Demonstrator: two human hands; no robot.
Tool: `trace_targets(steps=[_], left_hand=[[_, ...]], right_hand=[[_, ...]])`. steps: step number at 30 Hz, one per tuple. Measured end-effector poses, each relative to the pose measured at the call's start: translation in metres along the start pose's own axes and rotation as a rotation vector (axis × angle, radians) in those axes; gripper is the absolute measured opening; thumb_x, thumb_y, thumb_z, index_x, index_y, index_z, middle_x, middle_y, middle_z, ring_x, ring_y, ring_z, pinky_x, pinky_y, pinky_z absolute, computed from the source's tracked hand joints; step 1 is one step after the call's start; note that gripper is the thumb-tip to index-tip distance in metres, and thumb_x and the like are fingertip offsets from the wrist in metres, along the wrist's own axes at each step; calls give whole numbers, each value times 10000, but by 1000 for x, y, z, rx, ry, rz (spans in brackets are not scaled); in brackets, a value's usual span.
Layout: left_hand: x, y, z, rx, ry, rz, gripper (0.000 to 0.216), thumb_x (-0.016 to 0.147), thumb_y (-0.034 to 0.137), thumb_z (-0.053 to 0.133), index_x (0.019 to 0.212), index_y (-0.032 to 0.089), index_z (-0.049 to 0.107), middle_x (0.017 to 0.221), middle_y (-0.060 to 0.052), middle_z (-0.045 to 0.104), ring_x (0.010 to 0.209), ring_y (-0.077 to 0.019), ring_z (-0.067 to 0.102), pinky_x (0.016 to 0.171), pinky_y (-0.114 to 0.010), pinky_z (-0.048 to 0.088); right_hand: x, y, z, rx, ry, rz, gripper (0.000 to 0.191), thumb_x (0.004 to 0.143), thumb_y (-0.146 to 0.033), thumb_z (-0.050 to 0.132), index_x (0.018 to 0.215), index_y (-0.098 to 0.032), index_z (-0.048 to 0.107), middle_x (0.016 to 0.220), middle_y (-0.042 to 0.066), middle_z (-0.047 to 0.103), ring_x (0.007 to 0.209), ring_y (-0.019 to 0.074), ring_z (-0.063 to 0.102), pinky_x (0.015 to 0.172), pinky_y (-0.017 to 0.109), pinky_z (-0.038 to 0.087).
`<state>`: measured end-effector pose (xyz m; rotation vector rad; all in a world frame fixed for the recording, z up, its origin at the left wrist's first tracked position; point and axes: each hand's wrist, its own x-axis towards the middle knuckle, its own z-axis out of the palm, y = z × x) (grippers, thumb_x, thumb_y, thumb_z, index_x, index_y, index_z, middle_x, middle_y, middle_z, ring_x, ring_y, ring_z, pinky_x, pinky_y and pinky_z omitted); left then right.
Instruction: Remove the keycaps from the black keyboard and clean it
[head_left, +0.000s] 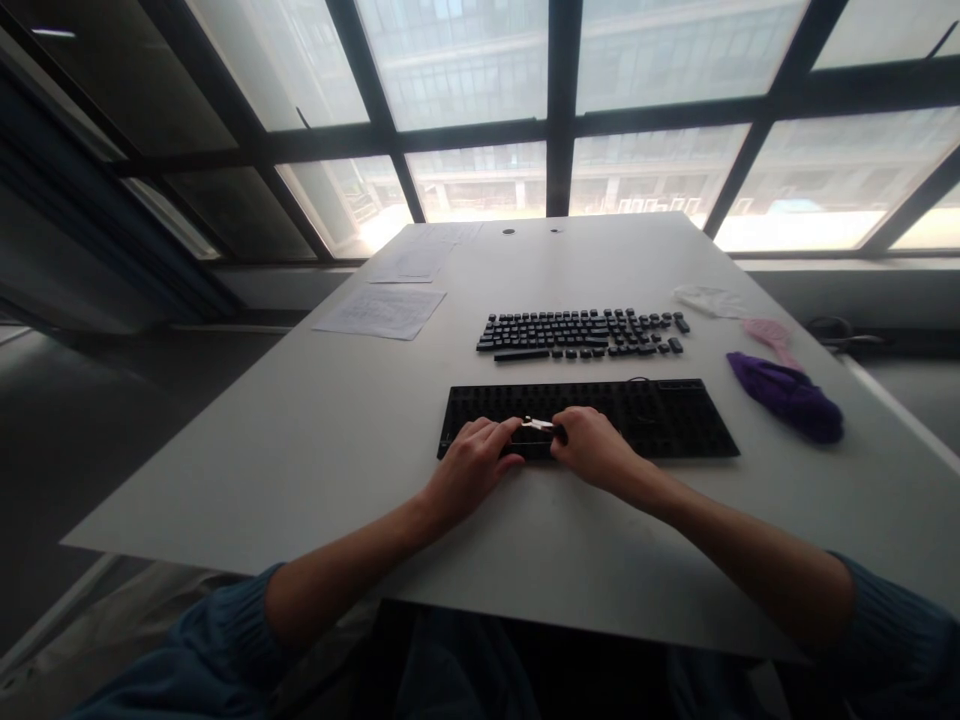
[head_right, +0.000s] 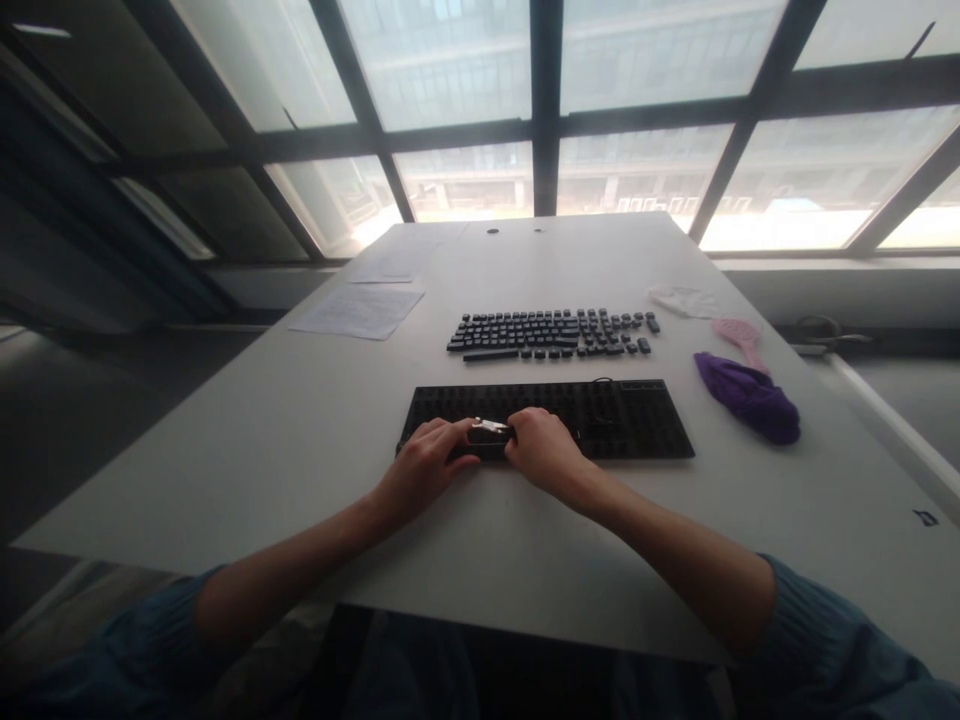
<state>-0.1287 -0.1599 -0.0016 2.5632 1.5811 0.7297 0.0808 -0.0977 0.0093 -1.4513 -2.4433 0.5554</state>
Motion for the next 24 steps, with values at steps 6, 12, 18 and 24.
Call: trace_targets(steps=[6,12,18,24], left_hand=[[1,0,0,76,-36,49,462,875,282,684,1284,181,495,971,-65,661,904,-233,592,844,-389,503],[0,1,2,186,-84,164,434,950,253,570,1355,153,448,903,-61,647,862,-226,583,820,-385,497],[0,4,4,298,-104,214,226,963,203,519,1170,144,591,906,-77,606,885,-235,548,811,-390,480],[1,8,1,373,-112,233,207,955,147,487,1106,177,626,885,-71,546,838,-216,518,773,-375,464]], right_hand=[[0,-1,-1,24,-1,9,121,750,-171,564,674,-187,657,760,74,719,725,184,649,597,252,342],[0,-1,-4,42,-25,31,113,752,-175,574,697,-186,672,718,70,709,680,179,638,590,257,336],[2,-2,-6,42,-54,40,120,767,-168,588,721,-174,699,732,80,716,693,177,639,592,253,340],[2,-2,-6,35,-61,45,128,779,-169,591,730,-166,709,738,84,720,676,170,641,578,248,337]])
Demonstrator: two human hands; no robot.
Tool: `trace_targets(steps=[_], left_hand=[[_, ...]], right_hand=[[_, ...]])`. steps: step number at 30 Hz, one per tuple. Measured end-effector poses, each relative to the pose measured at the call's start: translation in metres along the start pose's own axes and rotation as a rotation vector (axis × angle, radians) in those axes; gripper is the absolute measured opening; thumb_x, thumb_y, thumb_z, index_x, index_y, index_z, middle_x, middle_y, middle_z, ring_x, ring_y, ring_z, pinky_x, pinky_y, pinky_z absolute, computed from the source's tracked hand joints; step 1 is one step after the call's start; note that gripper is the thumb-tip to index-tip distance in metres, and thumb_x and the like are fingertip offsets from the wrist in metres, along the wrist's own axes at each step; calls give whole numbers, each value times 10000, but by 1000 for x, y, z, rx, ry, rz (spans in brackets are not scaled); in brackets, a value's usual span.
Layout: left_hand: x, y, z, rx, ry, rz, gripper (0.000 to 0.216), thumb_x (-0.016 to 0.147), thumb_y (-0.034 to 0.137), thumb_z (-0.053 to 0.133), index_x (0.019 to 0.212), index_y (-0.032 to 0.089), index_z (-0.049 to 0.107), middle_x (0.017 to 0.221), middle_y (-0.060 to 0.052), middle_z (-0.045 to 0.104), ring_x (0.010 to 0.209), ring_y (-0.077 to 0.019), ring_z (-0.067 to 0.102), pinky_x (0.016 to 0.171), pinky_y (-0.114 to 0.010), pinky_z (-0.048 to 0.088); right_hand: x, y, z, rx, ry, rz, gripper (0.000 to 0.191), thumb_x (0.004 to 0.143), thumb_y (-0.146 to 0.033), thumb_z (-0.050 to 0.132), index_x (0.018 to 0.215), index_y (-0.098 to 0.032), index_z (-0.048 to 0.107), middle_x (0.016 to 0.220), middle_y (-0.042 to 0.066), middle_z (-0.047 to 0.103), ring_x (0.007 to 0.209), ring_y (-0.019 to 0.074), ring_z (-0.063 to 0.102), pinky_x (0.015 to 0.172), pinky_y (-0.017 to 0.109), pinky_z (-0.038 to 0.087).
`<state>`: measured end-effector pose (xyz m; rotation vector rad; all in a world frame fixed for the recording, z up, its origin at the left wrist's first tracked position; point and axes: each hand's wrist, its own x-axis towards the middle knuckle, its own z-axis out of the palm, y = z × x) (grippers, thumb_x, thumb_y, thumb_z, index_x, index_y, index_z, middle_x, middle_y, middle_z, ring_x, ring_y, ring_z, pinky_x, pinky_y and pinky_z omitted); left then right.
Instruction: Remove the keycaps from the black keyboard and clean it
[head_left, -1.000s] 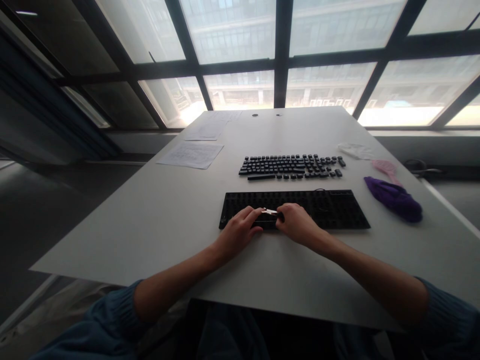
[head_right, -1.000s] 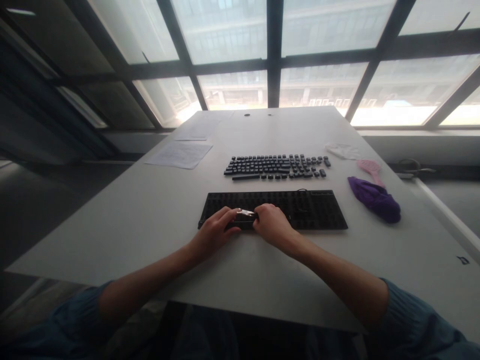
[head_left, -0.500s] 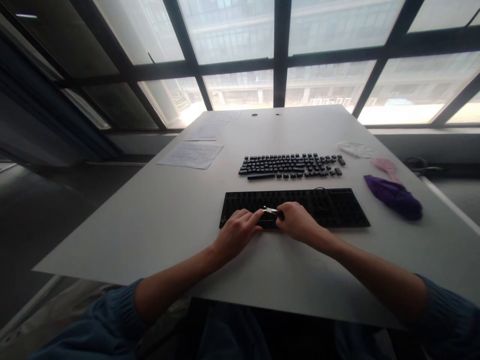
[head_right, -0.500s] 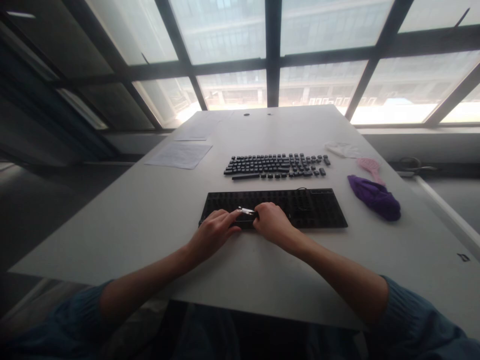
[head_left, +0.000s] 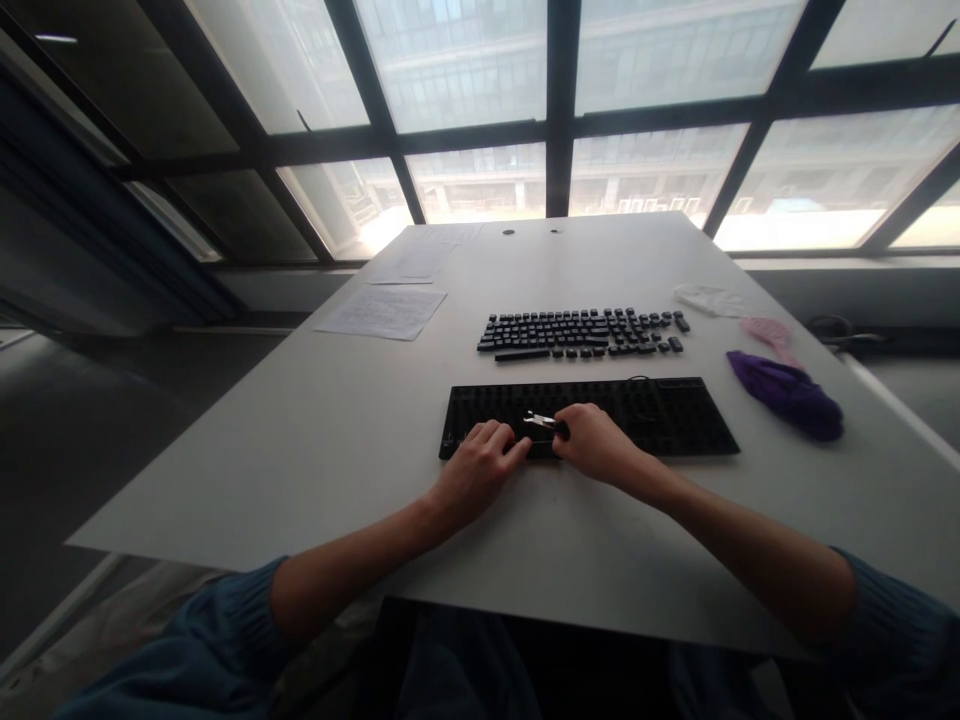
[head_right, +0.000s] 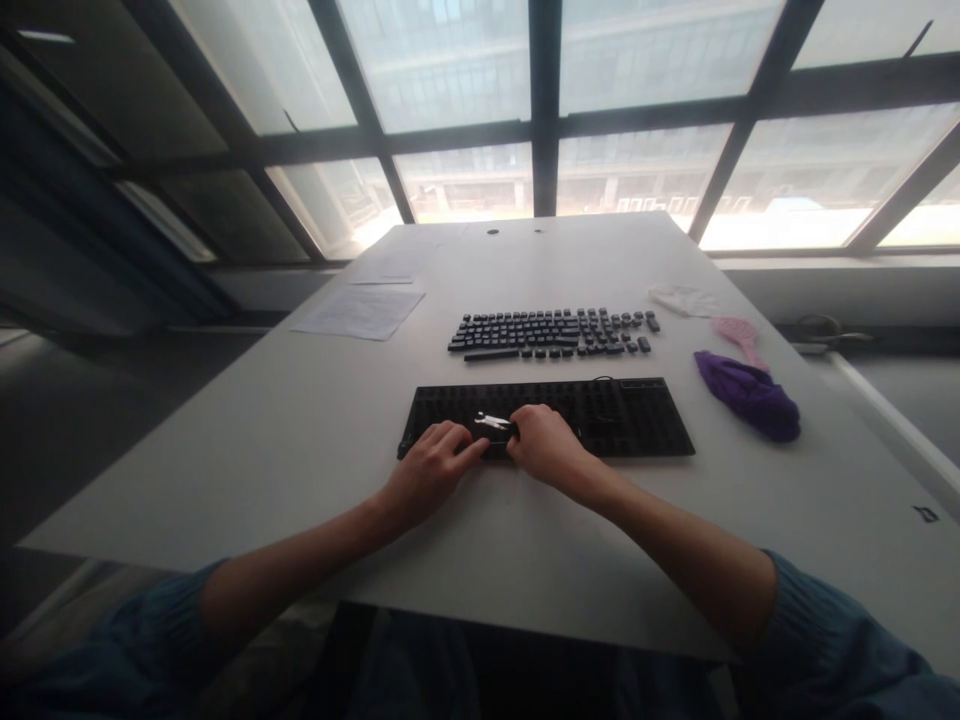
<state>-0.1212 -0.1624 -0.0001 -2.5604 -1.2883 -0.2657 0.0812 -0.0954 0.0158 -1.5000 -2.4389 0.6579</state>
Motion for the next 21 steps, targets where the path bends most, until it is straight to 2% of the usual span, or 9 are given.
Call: trace_targets(steps=[5,21], left_hand=[[0,3,-2,40,-48,7,287,957,113,451,1198,195,585,897,-71,525,824,-213,505,770,-376,460],[0,5,4,95,-40,48,242,968,129,441,1171,146,571,905,-84,531,847,-234,527,767,-386,460]], right_hand=[[0,2,2,-8,-2,4,144,788,-180,586,753,-170,725,763,92,729,705,184,659,593,245,361],[-3,-4,-5,-61,-11,-35,143,809,-171,588,743,-175,715,802,94,729,769,201,675,647,252,391]])
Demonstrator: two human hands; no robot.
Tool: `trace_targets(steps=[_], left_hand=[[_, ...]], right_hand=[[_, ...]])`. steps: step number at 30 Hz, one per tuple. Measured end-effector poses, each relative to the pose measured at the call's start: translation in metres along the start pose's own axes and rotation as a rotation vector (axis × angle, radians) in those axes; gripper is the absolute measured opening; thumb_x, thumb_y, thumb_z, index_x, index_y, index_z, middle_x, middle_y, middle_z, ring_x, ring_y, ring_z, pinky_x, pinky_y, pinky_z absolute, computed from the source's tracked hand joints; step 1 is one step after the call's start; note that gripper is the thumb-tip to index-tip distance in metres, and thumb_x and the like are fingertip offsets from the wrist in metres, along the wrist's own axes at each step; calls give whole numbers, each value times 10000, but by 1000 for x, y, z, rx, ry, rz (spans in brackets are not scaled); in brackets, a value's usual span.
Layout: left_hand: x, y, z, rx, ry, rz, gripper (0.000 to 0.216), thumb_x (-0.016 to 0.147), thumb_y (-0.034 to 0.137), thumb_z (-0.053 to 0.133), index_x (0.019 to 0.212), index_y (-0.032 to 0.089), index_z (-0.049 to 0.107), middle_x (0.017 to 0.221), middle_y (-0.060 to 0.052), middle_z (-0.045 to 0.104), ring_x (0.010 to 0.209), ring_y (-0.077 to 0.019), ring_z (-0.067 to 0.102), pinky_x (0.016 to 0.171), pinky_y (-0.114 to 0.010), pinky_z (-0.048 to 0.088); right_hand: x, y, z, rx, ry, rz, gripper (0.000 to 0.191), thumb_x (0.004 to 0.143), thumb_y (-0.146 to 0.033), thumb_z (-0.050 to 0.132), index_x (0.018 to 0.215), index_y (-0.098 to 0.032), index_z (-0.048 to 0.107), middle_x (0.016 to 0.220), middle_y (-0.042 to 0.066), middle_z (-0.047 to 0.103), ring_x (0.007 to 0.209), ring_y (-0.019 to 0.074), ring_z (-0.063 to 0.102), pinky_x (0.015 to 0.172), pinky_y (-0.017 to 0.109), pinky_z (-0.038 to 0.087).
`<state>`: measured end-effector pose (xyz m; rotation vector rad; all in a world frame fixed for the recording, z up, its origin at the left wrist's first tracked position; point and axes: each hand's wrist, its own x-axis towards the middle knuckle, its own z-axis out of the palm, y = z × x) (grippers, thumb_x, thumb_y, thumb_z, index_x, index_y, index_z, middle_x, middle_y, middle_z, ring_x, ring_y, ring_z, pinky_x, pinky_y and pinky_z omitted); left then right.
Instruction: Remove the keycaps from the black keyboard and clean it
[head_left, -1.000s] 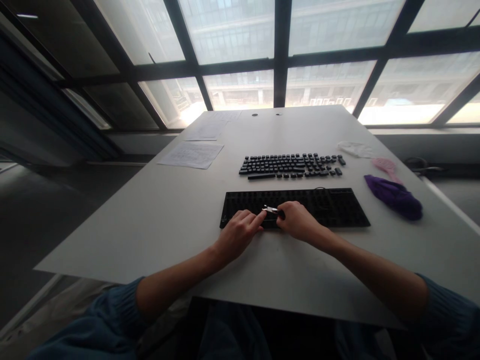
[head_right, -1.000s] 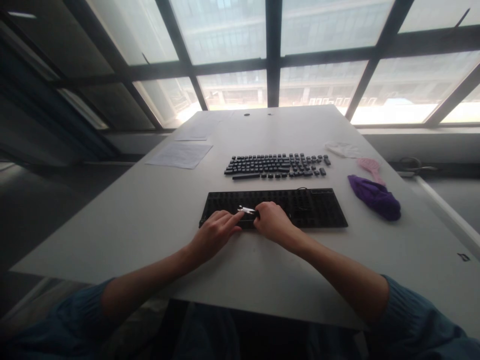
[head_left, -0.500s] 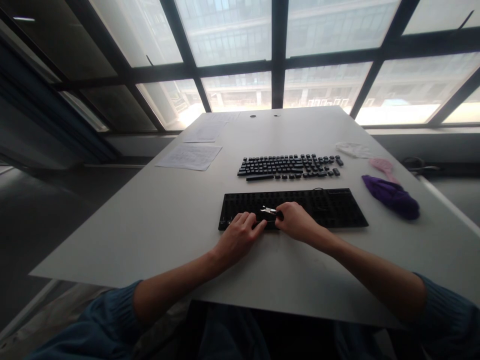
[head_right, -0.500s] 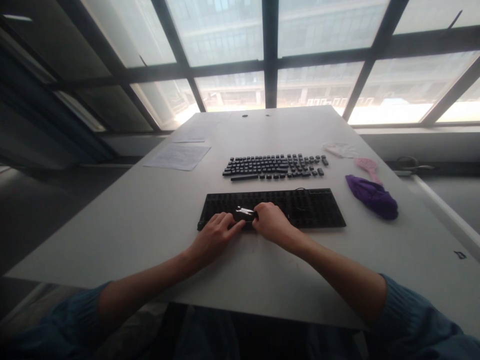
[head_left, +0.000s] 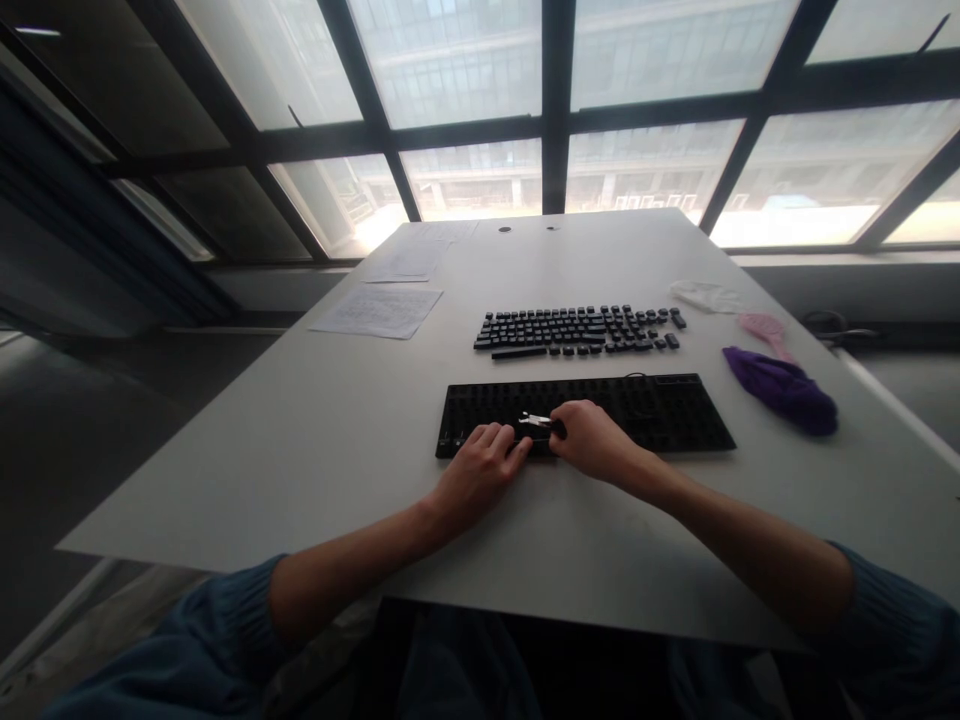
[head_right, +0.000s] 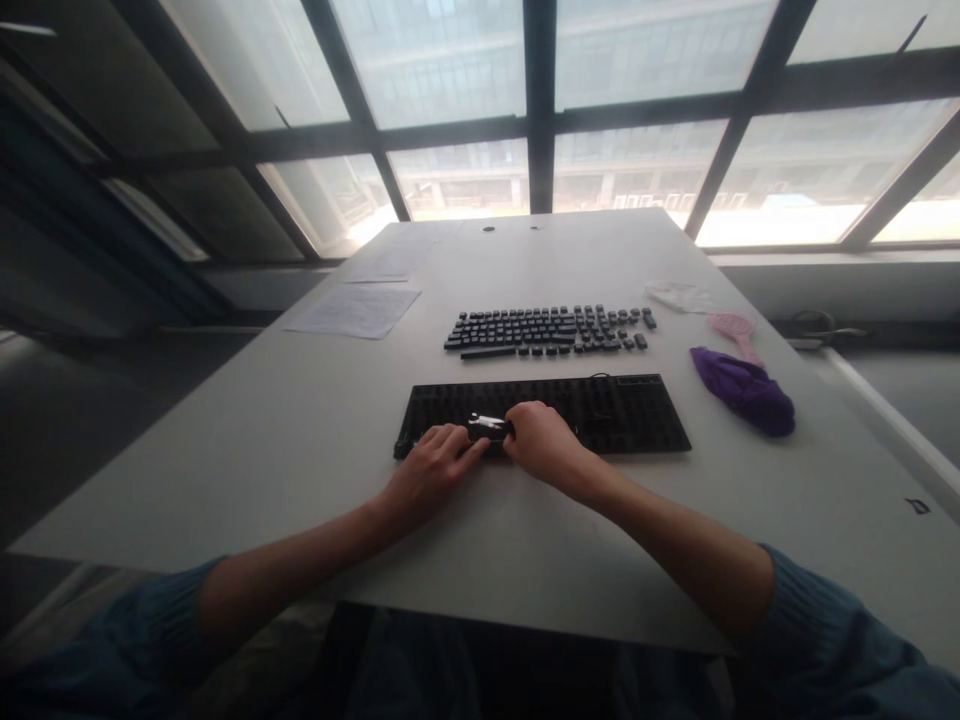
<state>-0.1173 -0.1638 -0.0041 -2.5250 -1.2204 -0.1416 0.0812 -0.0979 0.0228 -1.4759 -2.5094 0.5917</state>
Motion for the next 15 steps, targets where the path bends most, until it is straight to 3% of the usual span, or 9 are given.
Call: trace_targets(steps=[15], left_hand=[[0,-1,-2,-78,-5,19,279,970,120,423,1216,135,553,970,-104,564,914,-241,554,838,-415,485]], right_hand=[[-3,4,1,-120,4,-143,137,878,-156,543,784,-164,643,913,88,668,850,198,657,710,257,387]])
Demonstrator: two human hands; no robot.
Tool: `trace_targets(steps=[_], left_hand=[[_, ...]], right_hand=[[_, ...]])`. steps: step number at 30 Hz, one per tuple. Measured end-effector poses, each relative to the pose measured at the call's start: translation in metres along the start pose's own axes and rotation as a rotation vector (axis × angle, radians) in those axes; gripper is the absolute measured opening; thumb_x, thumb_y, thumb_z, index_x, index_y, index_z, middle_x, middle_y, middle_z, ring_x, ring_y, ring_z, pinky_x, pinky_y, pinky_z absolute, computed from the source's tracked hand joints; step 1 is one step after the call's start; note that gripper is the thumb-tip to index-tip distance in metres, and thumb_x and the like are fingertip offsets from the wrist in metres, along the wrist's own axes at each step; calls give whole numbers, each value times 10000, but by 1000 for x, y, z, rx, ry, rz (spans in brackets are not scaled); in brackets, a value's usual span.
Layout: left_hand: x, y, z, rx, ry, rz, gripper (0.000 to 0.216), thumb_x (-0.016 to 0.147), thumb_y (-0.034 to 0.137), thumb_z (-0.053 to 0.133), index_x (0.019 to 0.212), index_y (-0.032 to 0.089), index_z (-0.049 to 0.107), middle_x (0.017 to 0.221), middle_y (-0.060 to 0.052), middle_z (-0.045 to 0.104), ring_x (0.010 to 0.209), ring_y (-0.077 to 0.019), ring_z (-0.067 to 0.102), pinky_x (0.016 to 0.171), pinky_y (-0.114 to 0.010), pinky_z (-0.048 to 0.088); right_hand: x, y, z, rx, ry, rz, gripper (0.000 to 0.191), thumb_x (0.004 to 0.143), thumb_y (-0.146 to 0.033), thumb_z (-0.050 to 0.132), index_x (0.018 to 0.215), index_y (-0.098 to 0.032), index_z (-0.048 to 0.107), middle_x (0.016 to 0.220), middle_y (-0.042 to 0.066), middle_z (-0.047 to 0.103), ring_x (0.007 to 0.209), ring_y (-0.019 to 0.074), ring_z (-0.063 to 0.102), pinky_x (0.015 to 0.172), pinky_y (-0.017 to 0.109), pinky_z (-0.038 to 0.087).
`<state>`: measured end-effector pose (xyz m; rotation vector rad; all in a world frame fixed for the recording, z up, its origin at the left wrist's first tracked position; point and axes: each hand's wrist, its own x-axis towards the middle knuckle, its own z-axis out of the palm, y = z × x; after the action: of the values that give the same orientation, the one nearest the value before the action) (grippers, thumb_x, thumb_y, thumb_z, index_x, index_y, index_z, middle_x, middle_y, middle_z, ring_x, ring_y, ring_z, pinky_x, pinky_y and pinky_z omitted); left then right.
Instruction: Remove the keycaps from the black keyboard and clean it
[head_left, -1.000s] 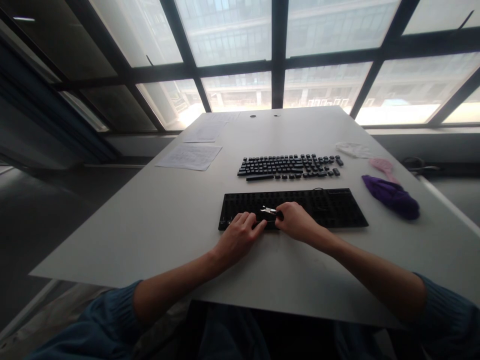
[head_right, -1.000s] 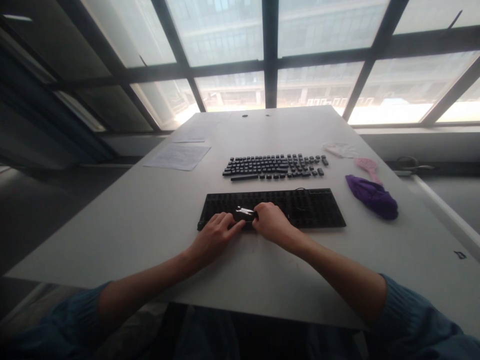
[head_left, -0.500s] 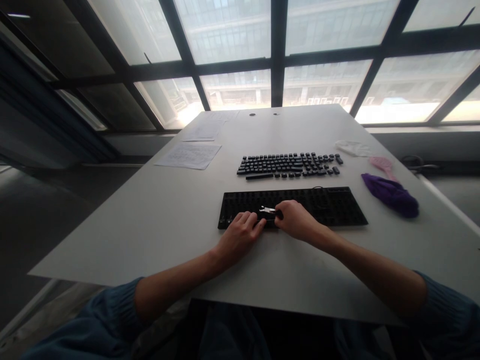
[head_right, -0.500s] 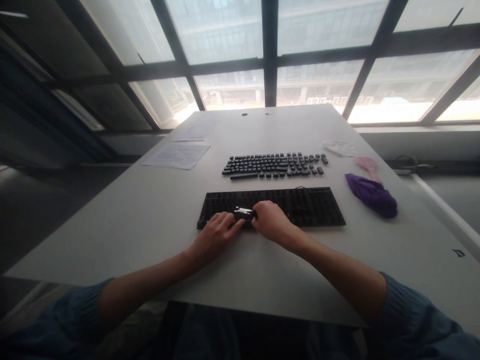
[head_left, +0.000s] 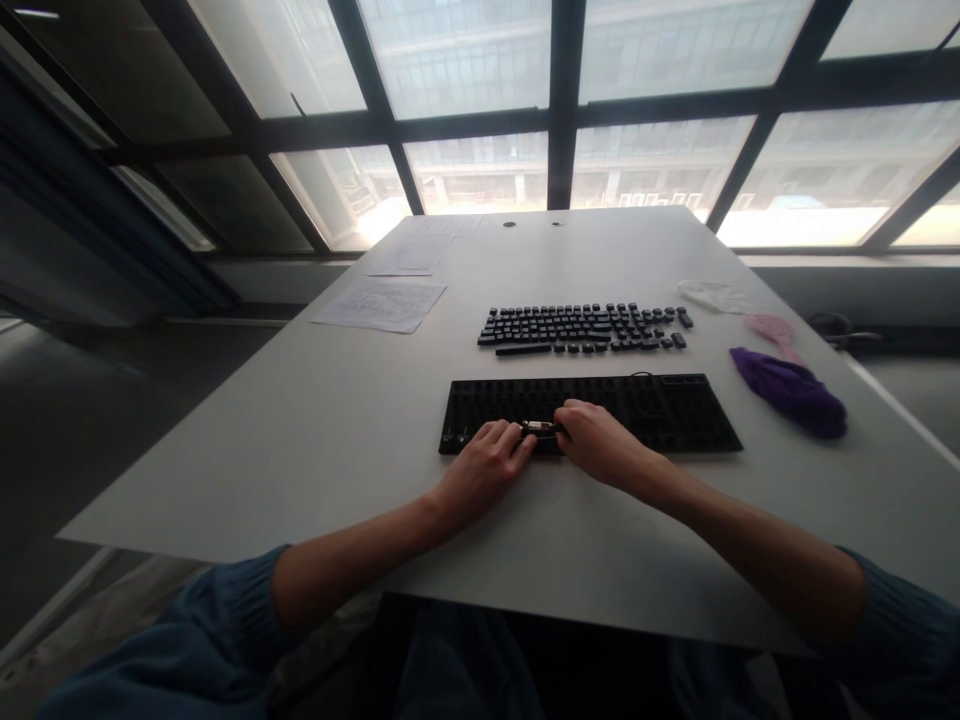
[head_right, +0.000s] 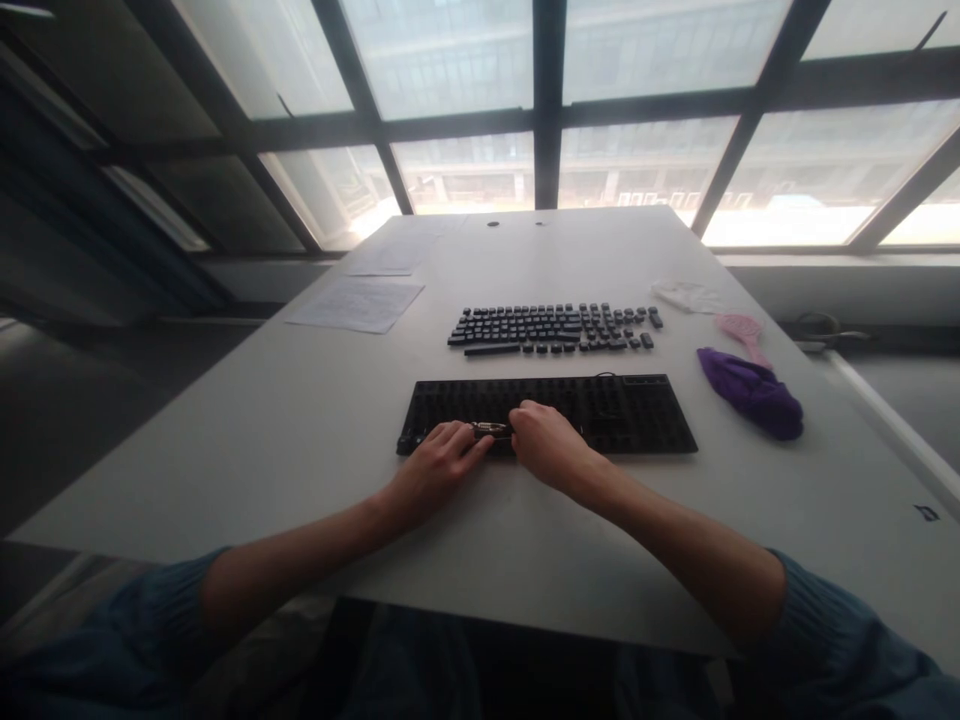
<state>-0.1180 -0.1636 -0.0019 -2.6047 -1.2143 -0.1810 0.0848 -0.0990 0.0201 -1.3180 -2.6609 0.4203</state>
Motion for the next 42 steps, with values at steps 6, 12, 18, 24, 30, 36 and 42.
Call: trace_targets(steps=[6,12,18,24,30,36,42], left_hand=[[-2,0,1,7,-2,-9,296,962,119,442,1236,130,554,949,-99,552,896,-237,544,829,-410,492],[-3,2,2,-27,19,-82,325,960,98,426,1243,177,564,926,-90,540,869,-225,537,785,-400,491],[-3,4,0,15,1,-71,330,957,96,435,1247,171,573,922,-95,541,875,-231,527,778,-395,489],[-3,3,0,9,-2,-63,333,946,77,453,1240,155,588,931,-100,547,884,-237,524,780,-395,490],[-5,1,2,-29,13,-73,351,930,74,482,1256,156,582,939,-97,551,885,-236,523,792,-398,491],[-5,1,2,-35,3,-88,344,919,77,496,1239,164,583,942,-89,541,879,-232,513,794,-387,476],[-1,4,-3,4,-67,-99,402,934,92,455,1304,220,546,966,-90,518,882,-236,487,800,-388,445]], right_hand=[[1,0,6,18,1,89,133,898,-223,569,810,-165,651,929,99,691,905,218,660,748,265,407],[2,-2,4,42,-9,219,173,884,-339,635,813,-185,673,956,98,722,939,244,671,718,276,425],[10,-2,0,100,-63,345,172,787,-387,716,814,-218,699,887,71,730,858,243,683,664,276,426],[24,-2,-8,108,-140,379,191,690,-384,775,768,-224,705,835,62,721,807,235,676,642,274,423],[18,8,-11,202,-113,334,215,745,-408,737,783,-197,723,771,56,706,730,190,647,578,245,383],[14,25,-14,311,-80,228,161,778,-324,695,744,-170,728,651,23,666,632,142,601,555,230,364],[10,19,-8,335,-49,173,170,771,-313,667,677,-175,694,609,20,636,587,138,558,522,236,335]])
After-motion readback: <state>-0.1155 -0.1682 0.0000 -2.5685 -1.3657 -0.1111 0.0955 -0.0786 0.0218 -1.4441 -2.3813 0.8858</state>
